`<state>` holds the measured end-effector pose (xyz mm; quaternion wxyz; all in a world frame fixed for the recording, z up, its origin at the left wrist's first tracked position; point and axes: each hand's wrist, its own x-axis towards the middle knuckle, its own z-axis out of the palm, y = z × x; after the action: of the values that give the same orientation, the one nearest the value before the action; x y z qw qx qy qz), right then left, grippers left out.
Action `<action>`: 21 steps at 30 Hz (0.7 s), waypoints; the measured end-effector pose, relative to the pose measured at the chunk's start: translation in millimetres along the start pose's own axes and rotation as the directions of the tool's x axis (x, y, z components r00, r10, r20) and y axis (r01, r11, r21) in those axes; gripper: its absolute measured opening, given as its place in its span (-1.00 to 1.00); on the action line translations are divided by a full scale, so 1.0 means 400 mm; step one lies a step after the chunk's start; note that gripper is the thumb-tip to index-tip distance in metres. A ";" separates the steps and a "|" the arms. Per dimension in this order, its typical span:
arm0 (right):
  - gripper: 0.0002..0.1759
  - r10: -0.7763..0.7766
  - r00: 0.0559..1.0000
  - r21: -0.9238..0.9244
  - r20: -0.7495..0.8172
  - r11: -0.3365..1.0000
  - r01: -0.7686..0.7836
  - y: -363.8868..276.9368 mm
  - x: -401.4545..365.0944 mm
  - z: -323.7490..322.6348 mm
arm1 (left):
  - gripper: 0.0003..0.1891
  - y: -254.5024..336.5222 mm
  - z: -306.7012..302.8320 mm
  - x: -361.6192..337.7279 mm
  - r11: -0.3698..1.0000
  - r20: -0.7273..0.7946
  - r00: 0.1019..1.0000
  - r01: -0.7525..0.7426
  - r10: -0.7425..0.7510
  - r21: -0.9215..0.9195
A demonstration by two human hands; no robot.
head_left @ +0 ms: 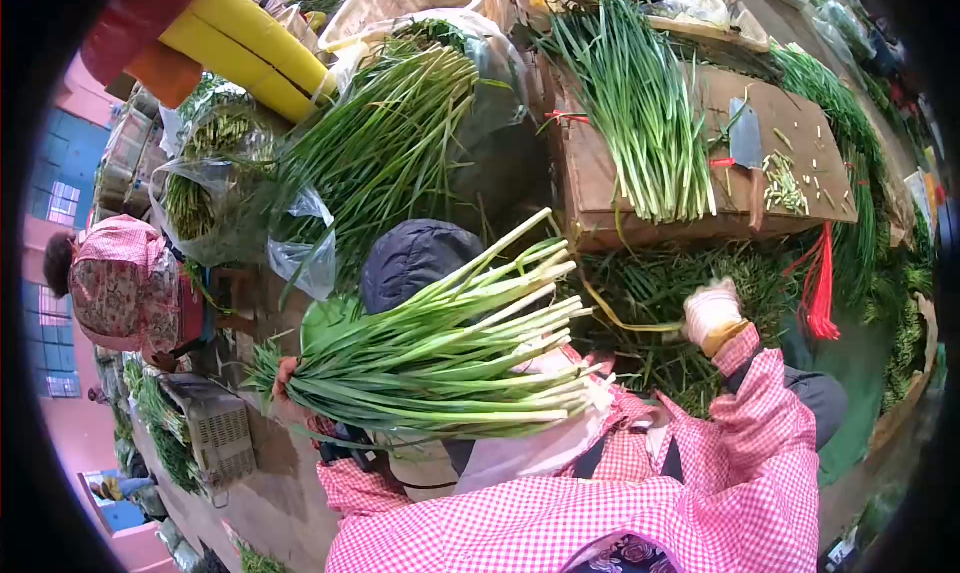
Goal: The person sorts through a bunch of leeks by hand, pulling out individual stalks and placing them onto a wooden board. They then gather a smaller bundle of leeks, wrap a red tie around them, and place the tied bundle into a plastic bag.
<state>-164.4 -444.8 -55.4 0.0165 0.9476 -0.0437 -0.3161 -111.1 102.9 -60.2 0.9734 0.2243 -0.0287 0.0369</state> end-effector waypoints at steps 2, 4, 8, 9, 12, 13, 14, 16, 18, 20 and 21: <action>-0.40 -0.112 0.969 0.395 -0.219 0.898 0.193 -0.045 -0.031 -0.052 | -0.87 0.023 -0.040 -0.005 0.990 -0.098 0.994 -0.025 0.039 0.138; -0.34 -0.192 0.937 0.897 -0.291 0.285 0.337 -0.118 -0.012 -0.118 | -0.89 0.037 -0.073 -0.002 0.988 -0.188 0.977 -0.073 0.099 0.139; -0.49 -0.566 0.792 0.961 -0.228 -0.263 0.088 -0.271 0.057 -0.125 | -0.89 -0.009 0.021 -0.003 0.996 -0.172 0.985 -0.003 0.019 0.089; -0.55 -0.575 0.742 0.921 -0.344 -0.361 0.148 -0.314 0.036 -0.144 | -0.88 0.002 0.002 0.008 0.999 -0.138 0.990 -0.023 0.018 -0.033; -0.73 -0.377 0.878 0.953 -0.294 -0.051 0.297 -0.254 -0.039 -0.170 | -0.84 0.038 -0.041 0.004 0.986 -0.187 0.982 -0.052 0.023 -0.156; -0.76 -0.297 0.868 0.904 -0.399 0.031 0.426 -0.215 -0.053 -0.155 | -0.88 0.031 -0.022 0.004 0.998 -0.135 0.990 -0.035 0.029 -0.046; -0.76 -0.106 0.974 0.972 -0.200 -0.146 0.184 -0.162 -0.031 -0.133 | -0.91 0.004 -0.002 0.008 0.998 -0.076 0.996 -0.033 0.037 0.055; -0.74 0.041 0.991 0.981 -0.128 -0.141 0.133 -0.107 0.007 -0.128 | -0.88 0.000 -0.025 0.018 0.988 -0.071 0.997 -0.032 0.022 -0.148; -0.68 -0.088 0.899 0.860 -0.429 0.266 0.436 -0.091 0.014 -0.127 | -0.89 0.016 -0.089 0.027 0.998 0.008 0.998 -0.060 0.060 -0.005; -0.48 -0.227 0.836 0.803 -0.499 0.242 0.544 -0.134 0.035 -0.213 | -0.91 0.011 -0.094 0.045 0.998 0.127 0.991 -0.050 0.046 0.023; -0.44 -0.325 0.849 0.862 -0.418 0.152 0.483 -0.160 0.032 -0.268 | -0.92 0.010 -0.080 0.043 1.000 0.080 0.996 -0.029 0.028 0.012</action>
<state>-85.0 -381.8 18.8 -0.6317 0.7589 0.0334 -0.1545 -93.2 121.3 -85.9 0.9693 0.2317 -0.0706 0.0419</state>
